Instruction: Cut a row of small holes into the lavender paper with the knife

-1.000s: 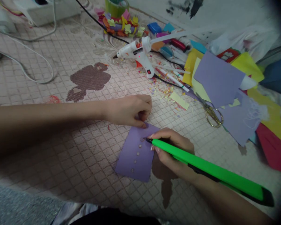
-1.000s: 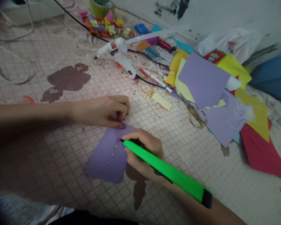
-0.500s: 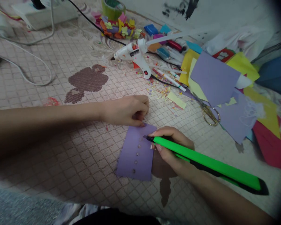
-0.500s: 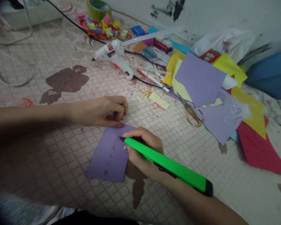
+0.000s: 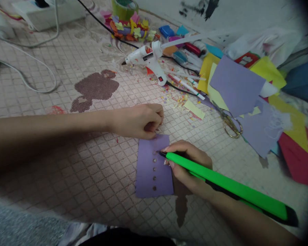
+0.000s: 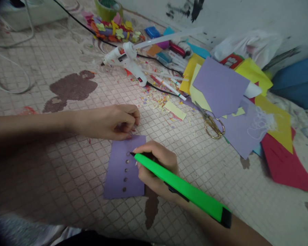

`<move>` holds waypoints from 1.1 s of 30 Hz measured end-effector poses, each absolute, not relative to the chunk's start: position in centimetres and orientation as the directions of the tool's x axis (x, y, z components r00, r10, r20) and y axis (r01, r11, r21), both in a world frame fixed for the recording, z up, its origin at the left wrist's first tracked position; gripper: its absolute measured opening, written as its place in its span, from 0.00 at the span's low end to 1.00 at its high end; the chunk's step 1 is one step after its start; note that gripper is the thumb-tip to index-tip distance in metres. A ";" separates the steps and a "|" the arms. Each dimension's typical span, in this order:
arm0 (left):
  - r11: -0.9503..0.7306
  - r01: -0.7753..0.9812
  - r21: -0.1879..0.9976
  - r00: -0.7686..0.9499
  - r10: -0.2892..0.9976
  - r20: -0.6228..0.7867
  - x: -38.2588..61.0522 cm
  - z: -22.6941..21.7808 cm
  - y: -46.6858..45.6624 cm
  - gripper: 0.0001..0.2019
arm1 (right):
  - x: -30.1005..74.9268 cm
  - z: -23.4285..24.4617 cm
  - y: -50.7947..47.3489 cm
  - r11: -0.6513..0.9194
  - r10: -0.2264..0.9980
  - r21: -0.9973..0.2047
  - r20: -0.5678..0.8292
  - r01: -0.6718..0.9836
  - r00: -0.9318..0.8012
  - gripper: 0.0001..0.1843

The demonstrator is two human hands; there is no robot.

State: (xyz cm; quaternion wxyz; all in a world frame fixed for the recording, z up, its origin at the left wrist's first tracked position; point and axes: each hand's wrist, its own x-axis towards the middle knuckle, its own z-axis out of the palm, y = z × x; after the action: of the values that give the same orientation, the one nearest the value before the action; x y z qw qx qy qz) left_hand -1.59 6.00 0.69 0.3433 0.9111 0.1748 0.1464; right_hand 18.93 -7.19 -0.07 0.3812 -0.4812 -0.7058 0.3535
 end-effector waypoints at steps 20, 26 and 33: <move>-0.697 0.209 0.686 0.901 0.409 0.142 -1.6 0.8 6.0 0.11 | 18.6 0.2 -7.2 0.277 0.951 -0.866 0.185 0.416 -0.248 0.12; -0.698 0.208 0.685 0.901 0.410 0.144 -1.6 0.8 6.1 0.12 | 18.5 0.7 -7.1 0.284 0.949 -0.843 0.179 0.456 -0.260 0.11; -0.707 0.214 0.674 0.910 0.395 0.125 -1.5 0.9 6.2 0.11 | 18.3 0.3 -7.0 0.345 0.928 -0.826 0.231 0.445 -0.291 0.13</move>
State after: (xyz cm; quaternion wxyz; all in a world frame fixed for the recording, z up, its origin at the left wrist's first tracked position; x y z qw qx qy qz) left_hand -1.48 6.17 0.94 0.3448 0.9144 0.1667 0.1313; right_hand 18.33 -7.02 0.25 0.3675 -0.4684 -0.7330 0.3288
